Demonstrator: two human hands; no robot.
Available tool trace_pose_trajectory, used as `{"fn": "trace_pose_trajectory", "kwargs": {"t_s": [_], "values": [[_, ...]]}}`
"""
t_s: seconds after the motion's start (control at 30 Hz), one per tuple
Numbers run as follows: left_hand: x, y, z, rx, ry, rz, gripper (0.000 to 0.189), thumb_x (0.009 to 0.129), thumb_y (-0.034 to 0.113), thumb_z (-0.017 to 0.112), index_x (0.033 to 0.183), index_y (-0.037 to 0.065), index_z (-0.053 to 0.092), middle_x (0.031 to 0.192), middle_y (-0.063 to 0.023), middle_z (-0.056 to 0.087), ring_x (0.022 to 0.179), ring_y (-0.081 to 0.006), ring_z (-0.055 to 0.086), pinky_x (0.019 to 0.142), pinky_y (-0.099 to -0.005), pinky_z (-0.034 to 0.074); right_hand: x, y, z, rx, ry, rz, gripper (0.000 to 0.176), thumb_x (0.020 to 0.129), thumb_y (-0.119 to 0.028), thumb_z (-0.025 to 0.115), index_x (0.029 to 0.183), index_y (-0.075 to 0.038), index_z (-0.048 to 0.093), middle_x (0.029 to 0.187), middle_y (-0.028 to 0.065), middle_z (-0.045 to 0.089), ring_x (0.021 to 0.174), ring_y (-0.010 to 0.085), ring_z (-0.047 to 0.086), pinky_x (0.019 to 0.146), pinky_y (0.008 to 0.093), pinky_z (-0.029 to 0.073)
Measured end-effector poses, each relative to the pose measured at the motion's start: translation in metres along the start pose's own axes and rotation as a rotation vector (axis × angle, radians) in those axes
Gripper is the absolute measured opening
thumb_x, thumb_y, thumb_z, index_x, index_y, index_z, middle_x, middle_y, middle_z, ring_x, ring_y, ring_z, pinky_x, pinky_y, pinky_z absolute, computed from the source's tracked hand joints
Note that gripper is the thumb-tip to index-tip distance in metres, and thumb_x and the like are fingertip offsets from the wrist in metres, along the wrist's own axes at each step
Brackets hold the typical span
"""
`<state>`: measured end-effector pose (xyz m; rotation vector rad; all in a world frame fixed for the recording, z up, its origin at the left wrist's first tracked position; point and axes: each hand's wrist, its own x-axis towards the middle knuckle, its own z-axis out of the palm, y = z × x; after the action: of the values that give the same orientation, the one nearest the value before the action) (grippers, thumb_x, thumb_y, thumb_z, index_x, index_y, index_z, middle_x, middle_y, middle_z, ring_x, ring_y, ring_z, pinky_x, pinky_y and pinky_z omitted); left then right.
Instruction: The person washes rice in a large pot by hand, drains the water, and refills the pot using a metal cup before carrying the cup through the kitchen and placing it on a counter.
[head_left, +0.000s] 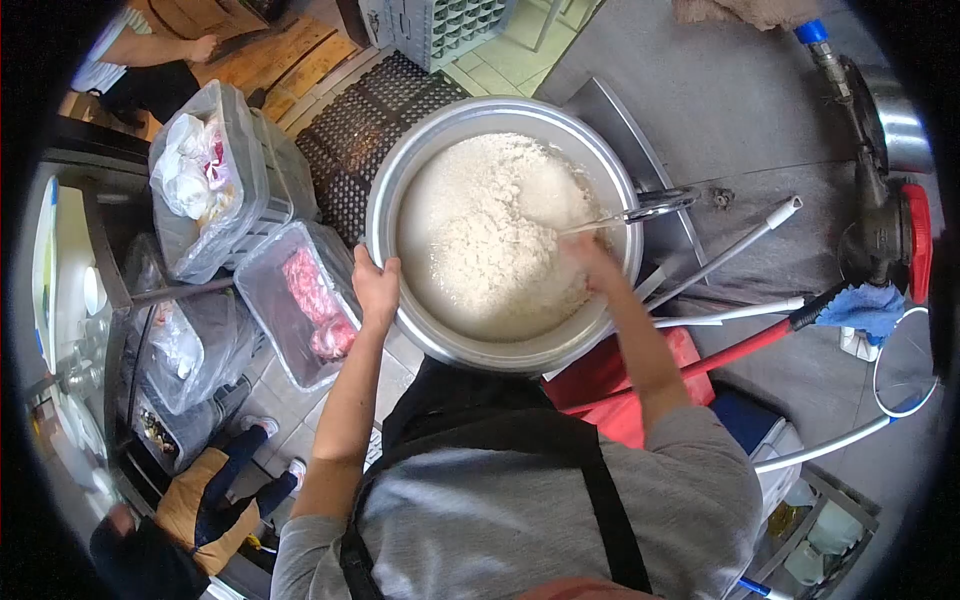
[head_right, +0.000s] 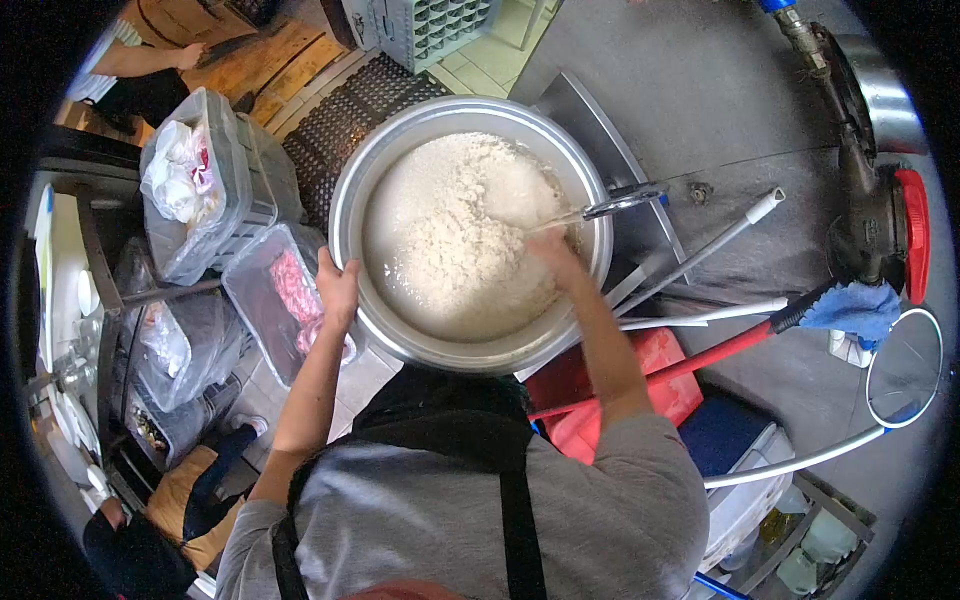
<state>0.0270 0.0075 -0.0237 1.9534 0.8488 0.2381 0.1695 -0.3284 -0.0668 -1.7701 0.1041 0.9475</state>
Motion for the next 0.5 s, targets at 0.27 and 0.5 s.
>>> {"fn": "trace_pose_trajectory", "kwargs": {"t_s": [0.27,0.5], "values": [[-0.005,0.011,-0.003,-0.016,-0.019,-0.016,0.036,0.067,0.012,0.054,0.097,-0.004,0.042,0.083,-0.0264,0.056,0.08,-0.0387,0.056,0.073,-0.0408,0.042,-0.006,-0.03,0.034,0.366,-0.051,0.066,0.07,0.074,-0.036,0.061,0.129,-0.006,0.029,0.132,0.0087,0.031,0.115,0.0193,0.034,0.082,0.0354,0.039],[-0.004,0.018,-0.007,0.033,-0.043,-0.043,0.035,0.067,0.014,0.053,0.096,-0.003,0.041,0.078,-0.0262,0.056,0.076,-0.0401,0.055,0.071,-0.0413,0.042,0.104,0.061,-0.03,0.336,0.324,-0.046,0.057,0.073,-0.033,0.061,0.12,-0.008,0.041,0.108,0.004,0.048,0.097,0.0157,0.044,0.078,0.0329,0.037]]}}
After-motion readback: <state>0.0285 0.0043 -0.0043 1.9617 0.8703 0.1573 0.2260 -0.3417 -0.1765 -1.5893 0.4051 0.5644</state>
